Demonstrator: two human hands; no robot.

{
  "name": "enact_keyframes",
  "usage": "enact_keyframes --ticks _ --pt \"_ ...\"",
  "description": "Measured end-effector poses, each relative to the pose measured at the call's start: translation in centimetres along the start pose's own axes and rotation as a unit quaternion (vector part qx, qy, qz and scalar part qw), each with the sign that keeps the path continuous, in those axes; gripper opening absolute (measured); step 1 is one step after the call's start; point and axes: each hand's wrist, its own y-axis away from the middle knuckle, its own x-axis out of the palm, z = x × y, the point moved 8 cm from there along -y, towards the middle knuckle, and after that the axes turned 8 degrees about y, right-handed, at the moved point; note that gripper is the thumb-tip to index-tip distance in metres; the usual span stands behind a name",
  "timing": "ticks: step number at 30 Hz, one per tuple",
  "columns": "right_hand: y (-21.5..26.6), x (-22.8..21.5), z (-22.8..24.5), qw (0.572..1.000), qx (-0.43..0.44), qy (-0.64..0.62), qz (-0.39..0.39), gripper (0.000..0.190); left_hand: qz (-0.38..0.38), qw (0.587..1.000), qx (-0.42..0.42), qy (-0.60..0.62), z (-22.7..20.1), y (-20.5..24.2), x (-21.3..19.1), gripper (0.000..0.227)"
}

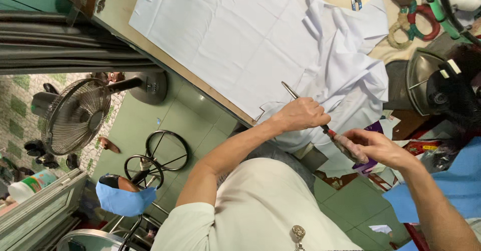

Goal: The person uses large shears to cut a white fabric laid out on a table, following a pattern. The person holds the fabric steady with one hand while cutting with the other, creating a shaped piece.

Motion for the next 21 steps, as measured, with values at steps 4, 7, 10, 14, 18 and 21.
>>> enact_keyframes --ticks 4,7,10,14,18,21 --pt "-3.6 2.9 -3.0 0.977 0.001 -0.203 0.068 0.043 -0.004 0.999 0.047 -0.022 -0.3 -1.0 -1.3 0.032" --pt "-5.2 3.9 -3.0 0.981 -0.018 -0.195 -0.008 0.024 -0.038 0.997 0.057 -0.023 -0.1 -0.3 -0.4 0.019" --pt "-4.8 1.1 -4.1 0.984 -0.058 -0.042 -0.161 0.023 -0.076 0.995 0.055 -0.019 0.3 0.0 -0.5 0.010" --pt "-2.1 -0.7 -1.0 0.996 0.014 0.000 -0.092 0.031 -0.005 0.996 0.041 -0.073 0.9 -0.2 0.0 0.035" --pt "-3.6 1.2 -2.4 0.987 -0.017 -0.155 0.046 0.056 -0.006 0.997 0.051 -0.054 0.4 -0.4 0.7 0.030" --pt "-3.4 2.3 -0.5 0.980 0.025 -0.184 0.065 0.017 -0.018 0.998 0.042 -0.051 0.2 -1.0 0.5 0.033"
